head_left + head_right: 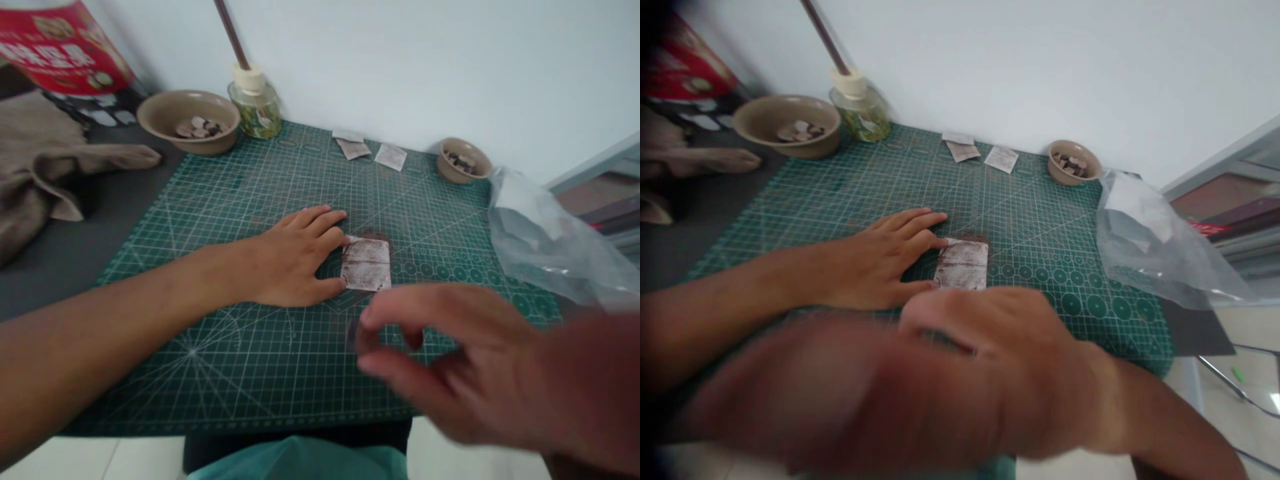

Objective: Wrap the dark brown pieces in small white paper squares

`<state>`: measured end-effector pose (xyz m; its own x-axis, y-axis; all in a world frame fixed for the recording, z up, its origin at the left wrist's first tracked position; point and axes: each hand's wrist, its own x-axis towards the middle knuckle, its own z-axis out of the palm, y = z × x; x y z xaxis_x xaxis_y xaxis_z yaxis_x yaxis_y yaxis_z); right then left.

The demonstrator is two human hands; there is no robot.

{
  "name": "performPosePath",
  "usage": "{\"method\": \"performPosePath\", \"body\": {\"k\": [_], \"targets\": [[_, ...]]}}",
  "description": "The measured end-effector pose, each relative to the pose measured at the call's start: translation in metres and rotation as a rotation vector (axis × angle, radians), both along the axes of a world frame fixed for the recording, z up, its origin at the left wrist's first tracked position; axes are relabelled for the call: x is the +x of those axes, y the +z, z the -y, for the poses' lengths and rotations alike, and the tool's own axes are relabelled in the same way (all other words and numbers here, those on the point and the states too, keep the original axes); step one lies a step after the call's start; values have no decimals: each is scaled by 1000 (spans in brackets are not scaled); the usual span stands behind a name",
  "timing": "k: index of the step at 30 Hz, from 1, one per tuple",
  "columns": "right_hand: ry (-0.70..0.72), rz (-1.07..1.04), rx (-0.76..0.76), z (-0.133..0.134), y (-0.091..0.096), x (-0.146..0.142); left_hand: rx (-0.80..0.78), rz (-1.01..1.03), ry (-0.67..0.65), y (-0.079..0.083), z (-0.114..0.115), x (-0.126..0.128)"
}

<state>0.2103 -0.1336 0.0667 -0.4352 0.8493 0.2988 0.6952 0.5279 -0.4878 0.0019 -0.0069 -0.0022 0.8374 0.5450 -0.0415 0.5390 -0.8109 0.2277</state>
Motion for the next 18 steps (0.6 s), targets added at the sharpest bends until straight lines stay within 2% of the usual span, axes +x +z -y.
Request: {"method": "performPosePath", "body": {"k": [3,6,9,13,16,18], "targets": [[-71,38,99,-27,-17,10,-21,-31,-1,4,2,1],[-65,173,4,-47,-36,14,-3,-41,6,6,3,2],[-26,256,-59,-56,-47,10,6,-43,1,7,4,2],[26,319,-54,-63,-51,8,2,-46,4,7,4,1],[3,349,-45,-68,-49,14,-7,-35,12,7,4,1],[49,325,-78,-69,-48,18,-12,-31,17,7,4,1]]}}
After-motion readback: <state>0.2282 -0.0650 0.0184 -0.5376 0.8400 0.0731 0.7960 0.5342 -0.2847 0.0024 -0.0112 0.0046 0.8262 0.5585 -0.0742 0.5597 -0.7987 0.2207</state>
